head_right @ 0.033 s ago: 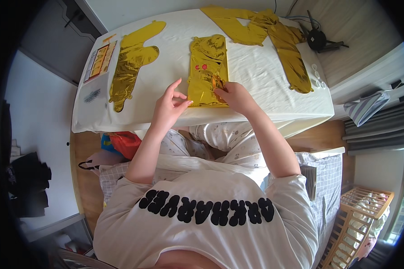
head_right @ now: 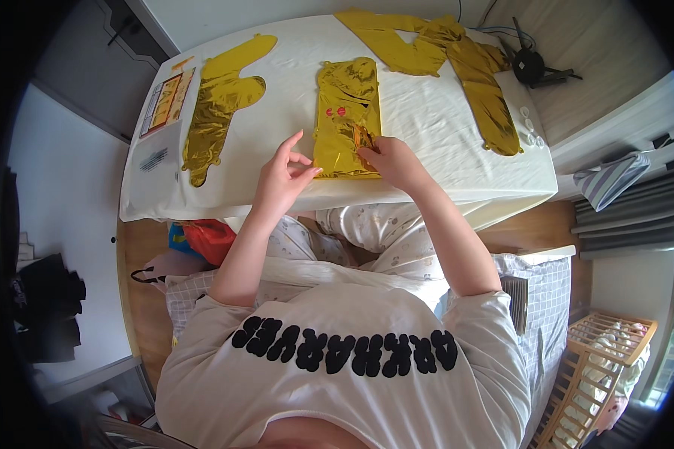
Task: The person flattens deflated foil balloons on a table by hand, then folds one of the balloons repeatedly into a small square.
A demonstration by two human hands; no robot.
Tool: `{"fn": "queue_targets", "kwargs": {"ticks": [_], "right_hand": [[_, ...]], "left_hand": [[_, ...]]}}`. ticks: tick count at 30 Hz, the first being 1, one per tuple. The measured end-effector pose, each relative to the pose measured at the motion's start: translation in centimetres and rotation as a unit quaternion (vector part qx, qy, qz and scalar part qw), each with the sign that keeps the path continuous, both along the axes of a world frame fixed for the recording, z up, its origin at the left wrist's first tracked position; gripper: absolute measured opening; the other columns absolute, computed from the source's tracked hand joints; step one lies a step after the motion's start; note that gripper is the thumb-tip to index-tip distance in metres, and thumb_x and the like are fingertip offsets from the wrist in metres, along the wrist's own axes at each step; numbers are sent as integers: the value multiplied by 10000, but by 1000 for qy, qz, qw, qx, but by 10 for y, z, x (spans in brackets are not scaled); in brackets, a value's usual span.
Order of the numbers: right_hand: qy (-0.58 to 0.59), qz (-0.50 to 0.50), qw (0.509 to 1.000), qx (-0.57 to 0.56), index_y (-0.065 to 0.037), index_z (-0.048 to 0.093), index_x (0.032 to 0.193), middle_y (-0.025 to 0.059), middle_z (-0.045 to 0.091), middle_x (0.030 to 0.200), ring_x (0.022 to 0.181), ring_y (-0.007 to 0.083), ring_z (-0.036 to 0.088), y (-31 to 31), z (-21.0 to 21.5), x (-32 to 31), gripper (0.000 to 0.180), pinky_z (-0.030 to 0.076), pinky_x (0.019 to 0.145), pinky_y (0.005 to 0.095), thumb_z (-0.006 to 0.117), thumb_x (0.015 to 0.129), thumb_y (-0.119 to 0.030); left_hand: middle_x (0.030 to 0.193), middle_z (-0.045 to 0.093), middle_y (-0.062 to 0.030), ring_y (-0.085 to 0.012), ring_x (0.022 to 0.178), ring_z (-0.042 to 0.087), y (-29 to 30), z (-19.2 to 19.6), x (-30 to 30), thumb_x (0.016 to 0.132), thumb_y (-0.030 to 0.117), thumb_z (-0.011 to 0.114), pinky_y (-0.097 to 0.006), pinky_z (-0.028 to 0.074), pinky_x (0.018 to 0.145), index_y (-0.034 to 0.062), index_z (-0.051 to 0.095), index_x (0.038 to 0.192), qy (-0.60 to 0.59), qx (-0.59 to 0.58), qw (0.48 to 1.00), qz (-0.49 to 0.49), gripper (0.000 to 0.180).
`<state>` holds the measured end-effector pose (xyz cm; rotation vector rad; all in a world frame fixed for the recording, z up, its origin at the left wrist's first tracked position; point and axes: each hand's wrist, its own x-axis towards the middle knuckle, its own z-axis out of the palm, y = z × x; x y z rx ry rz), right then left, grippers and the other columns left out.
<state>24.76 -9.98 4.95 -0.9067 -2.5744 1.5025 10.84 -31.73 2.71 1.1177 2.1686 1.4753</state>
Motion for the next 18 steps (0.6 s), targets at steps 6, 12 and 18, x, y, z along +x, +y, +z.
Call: {"fn": "queue_targets", "kwargs": {"ticks": [6,12,18], "right_hand": [[18,-3,1000,18,42,695,932,141,674,765,685,227,599,-3,-3,0,340,486,697,378,653,981,-292],[38,10,999,4,45,685,895,139,670,735,654,226,594,1,-8,0,346,482,672,379,644,986,-286],[29,4,1000,3,45,685,888,146,671,735,653,233,604,-1,-5,-2,342,484,665,383,651,980,-283]], "left_hand": [[1094,647,-107,-173,831,693,0,7,6,878,90,794,-324,567,798,92,465,1499,62,-12,998,18,703],[1397,552,-178,-356,1278,555,-2,3,55,915,277,733,-492,453,1074,37,540,1429,372,13,927,-50,599],[1565,421,-200,-347,1469,388,-3,-23,71,926,423,694,-545,347,1169,24,448,1504,399,-90,910,-71,745]]}}
